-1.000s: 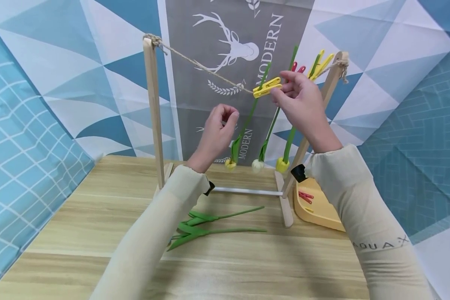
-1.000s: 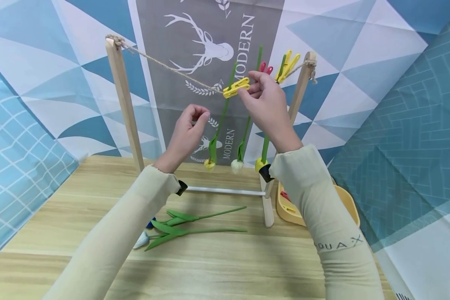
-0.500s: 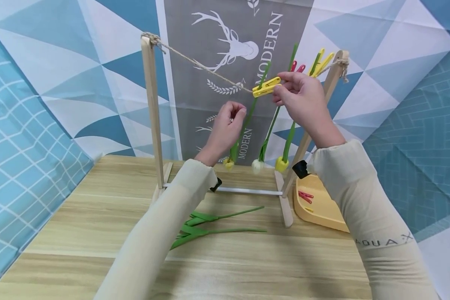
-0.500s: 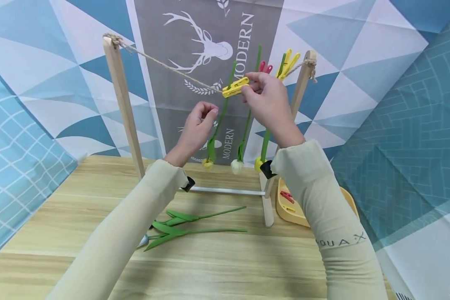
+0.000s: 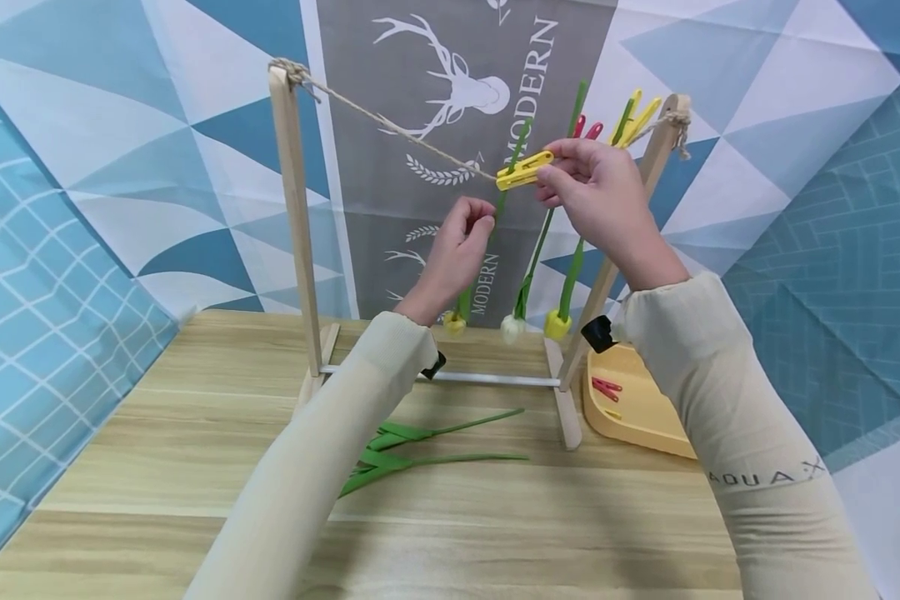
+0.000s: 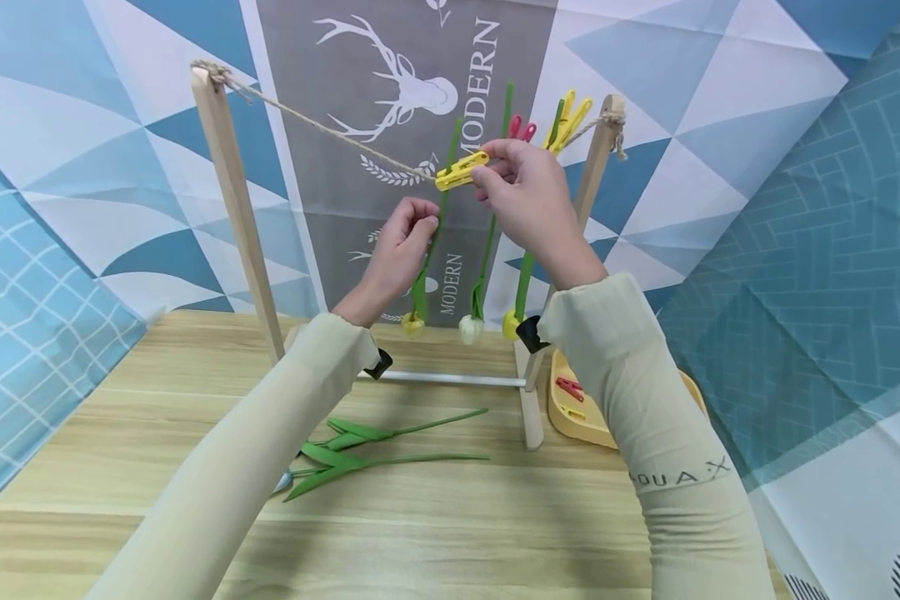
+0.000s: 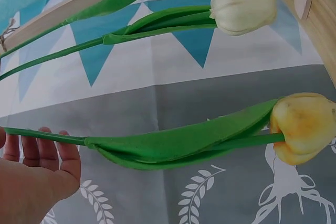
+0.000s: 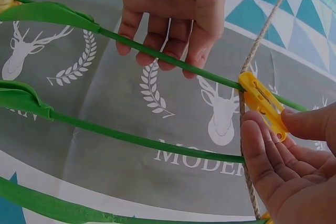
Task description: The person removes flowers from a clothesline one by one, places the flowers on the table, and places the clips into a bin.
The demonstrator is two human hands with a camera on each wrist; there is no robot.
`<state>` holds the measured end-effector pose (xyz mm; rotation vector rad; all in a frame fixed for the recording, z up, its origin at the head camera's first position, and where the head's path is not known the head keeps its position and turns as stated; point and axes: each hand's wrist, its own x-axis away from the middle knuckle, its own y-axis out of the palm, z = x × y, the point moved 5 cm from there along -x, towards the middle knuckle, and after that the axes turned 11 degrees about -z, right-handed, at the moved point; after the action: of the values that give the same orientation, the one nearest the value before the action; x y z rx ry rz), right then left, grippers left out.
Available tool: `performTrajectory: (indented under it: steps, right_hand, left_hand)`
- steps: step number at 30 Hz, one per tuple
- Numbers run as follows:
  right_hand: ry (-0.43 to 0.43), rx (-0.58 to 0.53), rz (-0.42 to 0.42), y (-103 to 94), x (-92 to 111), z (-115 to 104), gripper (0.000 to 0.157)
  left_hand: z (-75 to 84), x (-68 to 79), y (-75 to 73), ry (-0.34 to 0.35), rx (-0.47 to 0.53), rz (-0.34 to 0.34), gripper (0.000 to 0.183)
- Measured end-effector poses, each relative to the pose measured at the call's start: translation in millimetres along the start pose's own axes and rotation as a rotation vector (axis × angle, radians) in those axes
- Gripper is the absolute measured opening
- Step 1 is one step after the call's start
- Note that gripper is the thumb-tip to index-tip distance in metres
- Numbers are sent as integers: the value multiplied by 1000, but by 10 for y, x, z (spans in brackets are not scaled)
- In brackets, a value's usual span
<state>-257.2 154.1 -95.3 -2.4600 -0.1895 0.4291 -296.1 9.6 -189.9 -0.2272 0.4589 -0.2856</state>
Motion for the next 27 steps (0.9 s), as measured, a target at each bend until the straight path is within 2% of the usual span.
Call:
performTrajectory:
  steps: [11,27]
  right_hand:
    - [8,5,-3,-6,-7,-12,36]
    - [3,15,0,-6,9,23,36]
  left_hand:
    - [76,-23,31,63,-6,18,20]
    - [98,-18,87,76,-27,2,12]
